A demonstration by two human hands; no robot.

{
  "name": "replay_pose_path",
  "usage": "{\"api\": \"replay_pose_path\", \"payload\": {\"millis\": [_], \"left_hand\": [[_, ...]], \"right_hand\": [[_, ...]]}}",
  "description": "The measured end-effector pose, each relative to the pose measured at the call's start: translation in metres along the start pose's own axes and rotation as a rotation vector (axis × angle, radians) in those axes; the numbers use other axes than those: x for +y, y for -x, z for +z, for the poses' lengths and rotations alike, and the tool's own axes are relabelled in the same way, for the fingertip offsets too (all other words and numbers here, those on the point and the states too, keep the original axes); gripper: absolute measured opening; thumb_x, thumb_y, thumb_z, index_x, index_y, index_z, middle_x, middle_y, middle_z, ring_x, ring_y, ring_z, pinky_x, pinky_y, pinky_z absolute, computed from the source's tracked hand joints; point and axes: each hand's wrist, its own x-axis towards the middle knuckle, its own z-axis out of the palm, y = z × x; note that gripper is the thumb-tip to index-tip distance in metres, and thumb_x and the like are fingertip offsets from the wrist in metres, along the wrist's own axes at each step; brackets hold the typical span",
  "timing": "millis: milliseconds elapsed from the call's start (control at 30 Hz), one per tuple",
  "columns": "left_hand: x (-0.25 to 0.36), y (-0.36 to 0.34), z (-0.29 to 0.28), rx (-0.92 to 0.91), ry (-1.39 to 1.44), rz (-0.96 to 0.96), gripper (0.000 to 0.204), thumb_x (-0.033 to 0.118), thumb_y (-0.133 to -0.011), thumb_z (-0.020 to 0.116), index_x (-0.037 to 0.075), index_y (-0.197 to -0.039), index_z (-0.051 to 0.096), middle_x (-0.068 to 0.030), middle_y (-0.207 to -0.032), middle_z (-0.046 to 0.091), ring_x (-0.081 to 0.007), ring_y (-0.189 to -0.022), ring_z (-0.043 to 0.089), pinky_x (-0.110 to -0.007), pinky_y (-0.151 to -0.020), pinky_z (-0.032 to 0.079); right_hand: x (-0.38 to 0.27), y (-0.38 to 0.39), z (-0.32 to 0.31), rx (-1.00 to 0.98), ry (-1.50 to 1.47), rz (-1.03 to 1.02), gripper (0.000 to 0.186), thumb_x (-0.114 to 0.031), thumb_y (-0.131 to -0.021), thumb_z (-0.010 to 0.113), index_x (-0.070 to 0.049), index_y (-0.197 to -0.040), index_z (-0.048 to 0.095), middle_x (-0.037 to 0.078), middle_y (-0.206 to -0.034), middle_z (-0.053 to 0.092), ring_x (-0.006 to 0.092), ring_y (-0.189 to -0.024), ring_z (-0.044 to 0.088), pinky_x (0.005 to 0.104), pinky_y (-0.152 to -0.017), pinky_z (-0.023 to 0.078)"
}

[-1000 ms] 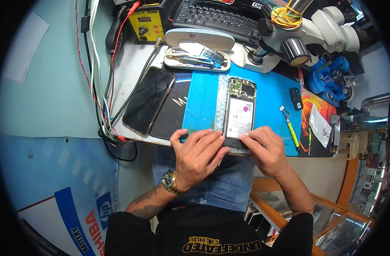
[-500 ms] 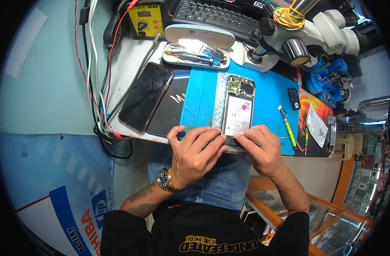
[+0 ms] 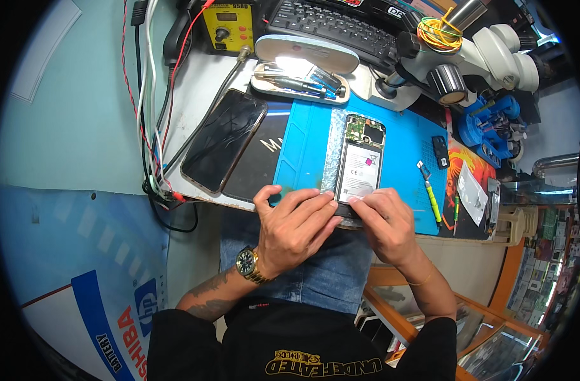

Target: The person repairs a mobile phone by hand and using a screwdriver. They align and connect internal components and manipulate small screws within the device frame.

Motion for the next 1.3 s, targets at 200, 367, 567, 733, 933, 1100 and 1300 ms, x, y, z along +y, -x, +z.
{"api": "replay_pose_path", "payload": {"millis": [200, 367, 567, 733, 933, 1100, 1300], "left_hand": [[0.0, 0.001, 0.001, 0.007, 0.004, -0.003, 0.023, 0.025, -0.083, 0.09, 0.014, -0.102, 0.081, 0.0033, -0.111, 0.08, -0.0145, -0.105, 0.072, -0.049, -0.11, 0.028], [0.0, 0.001, 0.001, 0.026, 0.008, -0.002, 0.023, 0.025, -0.082, 0.091, 0.013, -0.1, 0.081, 0.0025, -0.109, 0.08, -0.0144, -0.103, 0.073, -0.049, -0.11, 0.029], [0.0, 0.001, 0.002, 0.038, 0.017, 0.008, 0.022, 0.024, -0.081, 0.091, 0.013, -0.098, 0.081, 0.0016, -0.108, 0.081, -0.0144, -0.102, 0.073, -0.049, -0.11, 0.03], [0.0, 0.001, 0.001, 0.043, 0.013, 0.0, 0.022, 0.024, -0.081, 0.091, 0.013, -0.098, 0.082, 0.0017, -0.108, 0.081, -0.0145, -0.103, 0.073, -0.049, -0.11, 0.03], [0.001, 0.001, 0.003, 0.048, 0.031, -0.01, 0.022, 0.024, -0.081, 0.091, 0.014, -0.097, 0.082, 0.0024, -0.108, 0.081, -0.014, -0.102, 0.073, -0.049, -0.109, 0.03], [0.0, 0.001, 0.003, 0.052, 0.03, -0.008, 0.022, 0.024, -0.081, 0.092, 0.014, -0.097, 0.082, 0.0026, -0.107, 0.081, -0.0138, -0.102, 0.073, -0.049, -0.109, 0.03], [0.0, 0.001, 0.003, 0.052, 0.031, -0.007, 0.022, 0.024, -0.081, 0.092, 0.014, -0.097, 0.082, 0.0024, -0.107, 0.081, -0.0139, -0.102, 0.074, -0.048, -0.109, 0.03]], "right_hand": [[0.001, -0.001, 0.0, -0.002, -0.002, -0.016, 0.043, 0.004, -0.071, 0.078, 0.001, -0.113, 0.075, 0.011, -0.096, 0.068, 0.0297, -0.083, 0.066, 0.0389, -0.068, 0.055], [0.001, -0.001, 0.001, -0.028, 0.027, -0.051, 0.041, -0.004, -0.074, 0.075, 0.002, -0.114, 0.075, 0.011, -0.097, 0.067, 0.0294, -0.086, 0.067, 0.0392, -0.068, 0.055], [0.001, -0.005, 0.001, -0.062, 0.059, -0.101, 0.04, -0.011, -0.078, 0.071, 0.004, -0.116, 0.074, 0.01, -0.099, 0.065, 0.0288, -0.09, 0.066, 0.0396, -0.069, 0.056], [-0.002, -0.012, -0.001, -0.097, 0.068, -0.115, 0.04, -0.011, -0.078, 0.071, 0.004, -0.115, 0.073, 0.011, -0.098, 0.064, 0.0288, -0.088, 0.065, 0.0395, -0.07, 0.055], [-0.001, -0.008, 0.002, -0.063, 0.027, -0.058, 0.038, -0.009, -0.078, 0.072, 0.004, -0.114, 0.072, 0.011, -0.097, 0.064, 0.029, -0.087, 0.064, 0.0398, -0.07, 0.054], [-0.001, -0.006, 0.004, -0.03, 0.021, -0.05, 0.037, -0.007, -0.079, 0.072, 0.004, -0.114, 0.073, 0.011, -0.098, 0.065, 0.0295, -0.087, 0.066, 0.0402, -0.069, 0.054], [0.0, -0.006, 0.005, -0.042, 0.029, -0.068, 0.039, -0.008, -0.078, 0.072, 0.004, -0.114, 0.073, 0.011, -0.098, 0.065, 0.0298, -0.088, 0.066, 0.0407, -0.071, 0.056]]}}
